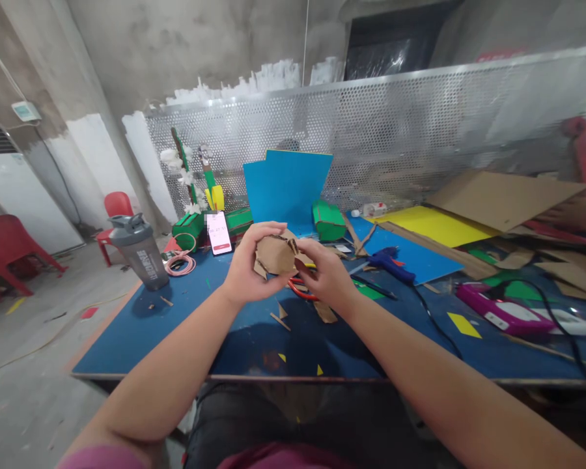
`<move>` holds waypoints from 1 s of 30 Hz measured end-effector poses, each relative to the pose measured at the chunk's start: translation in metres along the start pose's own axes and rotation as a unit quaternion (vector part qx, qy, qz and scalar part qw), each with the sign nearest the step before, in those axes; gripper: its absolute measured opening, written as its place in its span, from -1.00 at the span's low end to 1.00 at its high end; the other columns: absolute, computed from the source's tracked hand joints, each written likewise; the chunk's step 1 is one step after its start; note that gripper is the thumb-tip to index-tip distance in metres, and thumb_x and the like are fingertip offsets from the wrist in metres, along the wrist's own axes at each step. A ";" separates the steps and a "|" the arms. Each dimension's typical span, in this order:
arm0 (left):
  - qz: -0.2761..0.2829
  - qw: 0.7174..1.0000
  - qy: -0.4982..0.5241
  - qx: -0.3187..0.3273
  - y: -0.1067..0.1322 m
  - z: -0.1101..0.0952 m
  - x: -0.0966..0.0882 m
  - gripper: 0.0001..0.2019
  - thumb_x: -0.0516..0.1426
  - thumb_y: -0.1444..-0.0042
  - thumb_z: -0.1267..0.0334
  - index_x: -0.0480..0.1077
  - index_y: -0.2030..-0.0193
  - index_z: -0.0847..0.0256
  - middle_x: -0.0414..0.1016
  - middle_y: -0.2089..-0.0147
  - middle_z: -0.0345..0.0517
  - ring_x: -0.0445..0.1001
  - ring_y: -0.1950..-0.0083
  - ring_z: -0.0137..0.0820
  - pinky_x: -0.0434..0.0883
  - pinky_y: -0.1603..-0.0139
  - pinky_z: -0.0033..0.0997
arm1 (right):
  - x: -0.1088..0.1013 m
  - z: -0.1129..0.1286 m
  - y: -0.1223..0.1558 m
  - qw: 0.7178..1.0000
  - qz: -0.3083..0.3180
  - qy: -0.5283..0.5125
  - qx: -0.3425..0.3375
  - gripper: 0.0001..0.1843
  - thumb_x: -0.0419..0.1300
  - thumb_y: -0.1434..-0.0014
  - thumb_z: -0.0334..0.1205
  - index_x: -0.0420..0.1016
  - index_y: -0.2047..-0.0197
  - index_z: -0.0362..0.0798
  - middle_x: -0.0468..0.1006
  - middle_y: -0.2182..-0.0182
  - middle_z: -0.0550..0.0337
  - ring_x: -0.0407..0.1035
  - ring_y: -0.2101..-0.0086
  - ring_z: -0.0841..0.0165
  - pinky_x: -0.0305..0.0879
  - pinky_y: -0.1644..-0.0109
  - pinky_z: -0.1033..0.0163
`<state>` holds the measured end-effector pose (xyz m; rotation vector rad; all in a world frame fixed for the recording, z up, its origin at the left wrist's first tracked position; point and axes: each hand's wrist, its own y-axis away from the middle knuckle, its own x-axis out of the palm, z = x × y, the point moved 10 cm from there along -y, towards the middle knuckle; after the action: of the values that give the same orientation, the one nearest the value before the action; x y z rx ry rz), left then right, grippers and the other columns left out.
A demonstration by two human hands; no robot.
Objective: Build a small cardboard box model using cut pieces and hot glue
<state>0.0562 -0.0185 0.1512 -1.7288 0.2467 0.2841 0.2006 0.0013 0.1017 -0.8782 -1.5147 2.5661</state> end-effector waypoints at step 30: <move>-0.081 0.988 0.107 -0.071 0.004 0.028 -0.020 -0.27 0.50 -0.09 0.06 0.42 -0.39 -0.12 0.51 -0.14 -0.03 0.63 -0.13 -0.15 0.59 -0.18 -0.17 | -0.029 -0.002 0.001 0.992 -0.064 -0.091 -0.052 -0.58 0.08 -0.56 -0.18 0.63 -0.31 0.29 0.58 0.10 0.05 0.52 0.10 0.20 0.54 0.03 0.05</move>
<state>0.0341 0.0088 0.1491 -1.9101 0.2449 -0.0035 0.2256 -0.0067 0.1133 -0.5447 -1.7054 2.5548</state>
